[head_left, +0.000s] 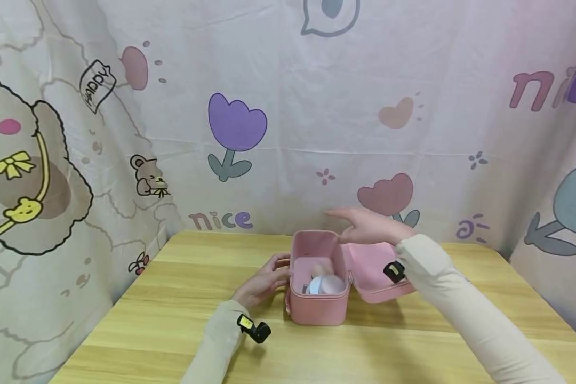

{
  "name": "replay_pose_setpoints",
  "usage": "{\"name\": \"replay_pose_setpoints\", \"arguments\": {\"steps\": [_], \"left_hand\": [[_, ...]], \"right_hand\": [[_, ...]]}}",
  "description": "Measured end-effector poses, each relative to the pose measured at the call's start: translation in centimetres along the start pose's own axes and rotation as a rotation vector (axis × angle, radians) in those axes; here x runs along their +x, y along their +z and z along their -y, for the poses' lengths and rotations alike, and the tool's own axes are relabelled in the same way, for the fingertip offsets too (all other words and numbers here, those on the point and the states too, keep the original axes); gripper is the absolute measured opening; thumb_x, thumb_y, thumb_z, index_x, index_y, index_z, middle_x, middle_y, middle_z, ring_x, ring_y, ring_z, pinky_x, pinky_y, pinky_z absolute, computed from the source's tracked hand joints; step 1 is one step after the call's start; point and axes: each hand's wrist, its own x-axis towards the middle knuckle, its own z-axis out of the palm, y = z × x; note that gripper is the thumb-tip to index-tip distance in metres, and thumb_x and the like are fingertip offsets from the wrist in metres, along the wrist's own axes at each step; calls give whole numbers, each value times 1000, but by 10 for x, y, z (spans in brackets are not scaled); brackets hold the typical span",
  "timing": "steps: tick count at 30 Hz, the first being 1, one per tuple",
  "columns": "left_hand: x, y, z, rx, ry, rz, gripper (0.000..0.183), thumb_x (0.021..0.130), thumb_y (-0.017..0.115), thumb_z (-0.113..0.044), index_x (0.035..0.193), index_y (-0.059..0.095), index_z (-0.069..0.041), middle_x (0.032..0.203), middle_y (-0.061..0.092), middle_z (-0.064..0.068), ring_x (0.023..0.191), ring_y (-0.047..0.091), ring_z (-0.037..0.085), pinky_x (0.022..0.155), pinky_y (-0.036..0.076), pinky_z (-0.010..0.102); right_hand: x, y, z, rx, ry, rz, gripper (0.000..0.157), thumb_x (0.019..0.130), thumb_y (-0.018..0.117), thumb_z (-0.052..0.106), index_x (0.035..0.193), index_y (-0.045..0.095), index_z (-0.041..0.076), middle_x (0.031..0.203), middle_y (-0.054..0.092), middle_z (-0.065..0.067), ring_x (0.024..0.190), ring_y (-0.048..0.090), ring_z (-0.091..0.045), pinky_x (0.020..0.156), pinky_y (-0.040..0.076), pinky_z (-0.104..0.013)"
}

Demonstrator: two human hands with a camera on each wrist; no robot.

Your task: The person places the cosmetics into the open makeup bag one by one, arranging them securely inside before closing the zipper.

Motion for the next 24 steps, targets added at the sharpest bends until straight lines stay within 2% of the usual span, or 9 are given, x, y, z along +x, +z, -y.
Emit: {"name": "replay_pose_setpoints", "arguments": {"steps": [4,8,11,14,16,18,21,23,24], "left_hand": [[-1,0,0,-2,-2,-2,60,92,55,-9,143,25,1,149,20,28,132,31,47,109,30,49],[0,0,1,3,-4,-2,59,93,55,-9,143,26,1,149,21,28,131,33,47,108,31,49],[1,1,2,4,-6,1,61,92,56,-11,143,26,1,150,20,28,131,34,46,109,31,49],[1,1,3,8,-6,7,62,92,57,-11,144,25,2,150,19,29,132,33,46,109,31,48],[2,1,3,8,-6,11,62,92,57,-11,144,25,2,150,19,29,132,33,45,109,31,48],[2,1,4,7,-6,9,63,92,57,-11,144,25,1,150,19,29,132,32,45,109,30,48],[1,0,3,10,-4,-2,63,92,58,-12,144,25,1,150,19,28,132,32,45,109,30,49],[1,0,2,15,-3,-7,62,92,58,-13,143,26,0,150,20,27,132,32,45,109,30,49],[1,0,1,15,-4,-8,62,92,58,-13,143,26,0,150,20,27,132,33,45,109,30,49]], "right_hand": [[-27,-13,2,53,1,-124,64,88,67,14,146,40,3,148,37,-21,119,56,-28,104,37,-50],[-59,-18,0,45,-19,-282,59,90,68,15,142,44,1,146,42,-18,134,36,-36,106,32,-55],[-82,-19,-3,74,-29,-372,56,90,68,15,141,46,2,143,46,-17,130,41,-37,100,37,-57],[-106,-21,-8,85,-2,-454,56,90,69,14,141,47,6,141,48,-17,122,48,-41,92,42,-58],[-121,-23,-12,70,32,-511,57,88,70,12,141,49,10,139,50,-15,117,52,-41,89,46,-50],[-135,-24,-17,62,62,-575,57,88,71,11,141,50,13,139,52,-7,118,55,-26,89,47,-34],[-153,-19,-25,58,85,-674,56,86,72,7,139,54,16,133,55,14,111,54,0,83,39,-11],[-164,-14,-32,68,84,-729,56,85,71,3,138,55,15,128,55,24,103,50,12,81,36,-3],[-169,-11,-36,82,88,-747,56,85,71,1,137,55,15,126,54,27,102,50,13,81,35,-2]]}}
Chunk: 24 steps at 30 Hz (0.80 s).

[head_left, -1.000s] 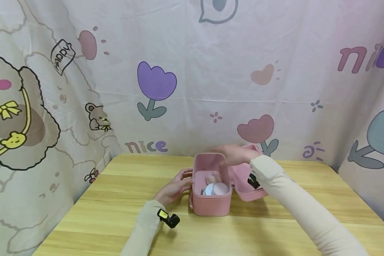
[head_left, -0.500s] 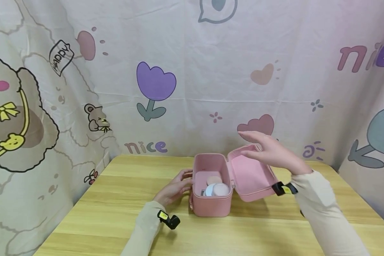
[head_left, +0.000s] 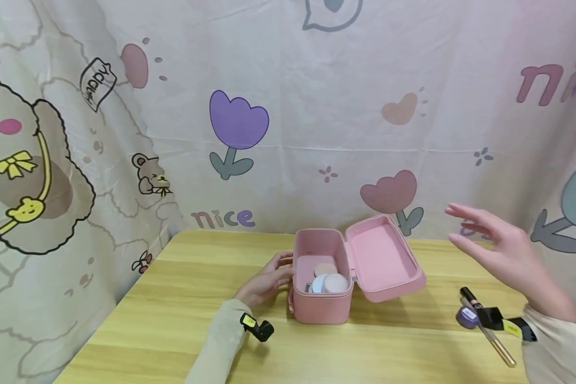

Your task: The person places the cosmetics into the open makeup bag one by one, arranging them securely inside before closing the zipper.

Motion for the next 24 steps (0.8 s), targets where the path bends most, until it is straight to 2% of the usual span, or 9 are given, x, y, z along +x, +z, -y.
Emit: {"name": "replay_pose_setpoints", "arguments": {"steps": [2,6,13,16,20,24], "left_hand": [[1,1,-1,0,-3,2,61,92,58,-14,143,27,0,150,21,27,132,33,45,109,31,48],[1,0,-2,-1,-8,9,60,93,57,-13,143,27,0,150,20,27,132,33,45,109,31,47],[-2,-4,-3,-9,8,15,64,91,59,-11,143,24,2,149,18,30,133,30,47,109,31,48],[-2,-4,-3,-12,6,17,65,91,60,-12,143,24,2,149,18,30,133,30,47,109,31,48],[-1,-2,-2,-9,-4,16,65,91,60,-12,144,24,1,150,18,29,133,31,46,109,30,48],[0,-1,-1,-8,-5,18,64,91,59,-12,144,24,0,150,18,28,133,32,45,109,30,47]], "right_hand": [[-10,-5,-11,26,11,-25,57,84,70,-3,137,54,12,124,55,27,101,52,13,81,36,-1],[-26,-11,-35,50,103,-31,57,86,68,-3,139,51,10,120,54,28,101,51,15,79,38,-1],[-33,-3,-69,-76,194,70,51,89,70,12,133,50,-4,111,43,36,93,40,23,69,39,-3],[-35,0,-82,66,178,159,47,91,66,6,136,52,4,114,51,31,96,49,18,72,44,-6],[-43,1,-104,358,158,306,54,92,56,-8,142,48,13,120,62,19,103,60,3,79,50,-14],[-52,-1,-128,497,138,424,58,92,50,-14,142,46,13,125,61,13,108,59,-2,83,50,-18]]}}
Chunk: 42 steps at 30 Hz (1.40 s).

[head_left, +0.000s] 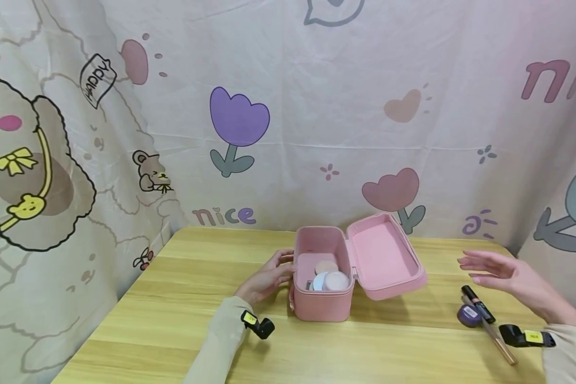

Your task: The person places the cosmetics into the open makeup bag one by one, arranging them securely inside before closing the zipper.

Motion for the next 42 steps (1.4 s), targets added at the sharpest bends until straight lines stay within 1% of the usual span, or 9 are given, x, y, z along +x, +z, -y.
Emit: {"name": "replay_pose_setpoints", "arguments": {"steps": [5,8,10,17,23,32,35,38,42], "left_hand": [[1,1,-1,8,3,4,64,91,59,-12,144,24,0,150,18,29,133,31,45,110,30,47],[1,2,-1,8,-1,0,63,91,59,-12,144,25,0,150,19,28,133,32,45,109,31,47],[1,2,-1,6,-1,-5,62,91,57,-11,143,25,0,149,20,27,132,33,46,109,32,47],[-1,-1,1,8,0,-13,66,90,61,-14,143,25,1,149,19,28,130,34,47,107,34,47],[-1,0,-1,14,11,-9,63,91,58,-12,143,24,1,148,20,28,130,34,47,107,33,47],[1,1,1,11,-2,-21,60,92,55,-10,143,25,0,149,21,27,130,35,47,108,33,48],[1,1,1,11,0,-23,61,92,55,-10,144,25,0,149,20,27,131,34,47,108,32,48],[1,2,0,13,-1,-23,60,92,54,-9,144,24,0,149,20,27,131,33,48,108,31,48],[0,3,-1,8,-5,-20,62,92,54,-10,144,23,0,149,20,27,131,32,48,109,31,49]], "right_hand": [[-10,-9,-22,101,2,102,66,90,47,-18,139,47,26,126,61,11,110,59,-3,84,49,-18],[-14,-10,-31,131,10,130,67,90,46,-19,139,48,26,127,60,12,110,58,-2,83,49,-18],[-17,-10,-35,142,21,148,68,90,46,-19,140,47,27,127,59,14,111,57,-1,83,50,-20],[-22,-7,-47,134,112,224,72,92,50,-13,138,43,41,128,54,23,113,51,5,80,51,-21],[-28,-8,-60,287,144,301,72,94,44,-13,139,42,42,131,55,17,117,51,2,87,49,-22],[-34,-9,-69,398,151,359,72,94,41,-14,144,39,38,138,53,11,122,49,-2,92,47,-23],[-32,-9,-68,402,138,377,74,93,42,-15,145,38,37,138,53,11,121,50,-2,92,46,-22],[-30,-8,-68,344,133,378,75,91,48,-14,143,39,39,135,54,13,118,51,-1,91,46,-19],[-28,-6,-66,254,172,364,74,89,56,-11,138,42,43,130,56,19,113,53,1,87,46,-17]]}}
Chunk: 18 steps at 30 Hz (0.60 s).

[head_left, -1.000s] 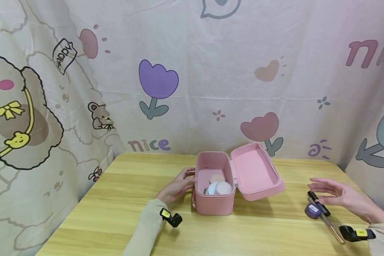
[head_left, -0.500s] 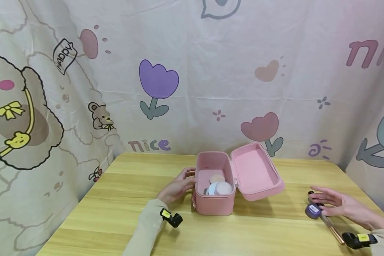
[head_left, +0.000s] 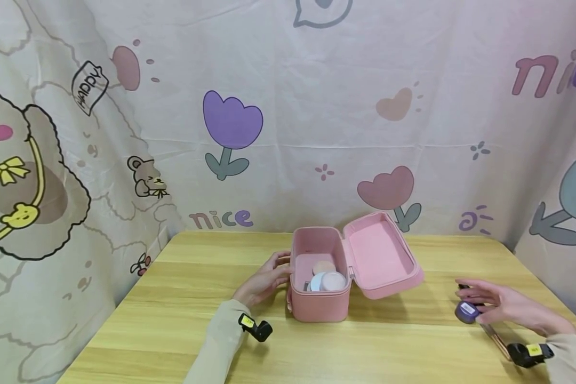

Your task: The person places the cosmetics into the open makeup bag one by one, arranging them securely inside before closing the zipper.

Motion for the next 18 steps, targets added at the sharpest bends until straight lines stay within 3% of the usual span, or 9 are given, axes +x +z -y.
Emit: {"name": "replay_pose_setpoints", "arguments": {"steps": [6,14,18], "left_hand": [[-2,0,-1,-7,-3,2,62,92,53,-9,144,22,0,149,19,27,131,31,49,109,30,49],[0,0,0,-3,7,4,60,92,52,-9,143,22,2,148,18,29,132,31,49,109,31,48],[1,0,2,-5,8,-1,59,93,52,-9,143,23,2,148,18,29,131,32,48,109,31,48]], "right_hand": [[5,2,-2,-25,-24,9,74,85,59,-12,140,44,34,130,56,17,114,52,2,89,45,-17],[10,6,-9,-112,-68,-24,78,76,65,-11,140,46,31,126,60,14,111,54,2,87,43,-13],[11,8,-7,-136,-42,-52,79,76,65,-12,135,48,37,120,63,11,107,55,3,84,45,-13]]}}
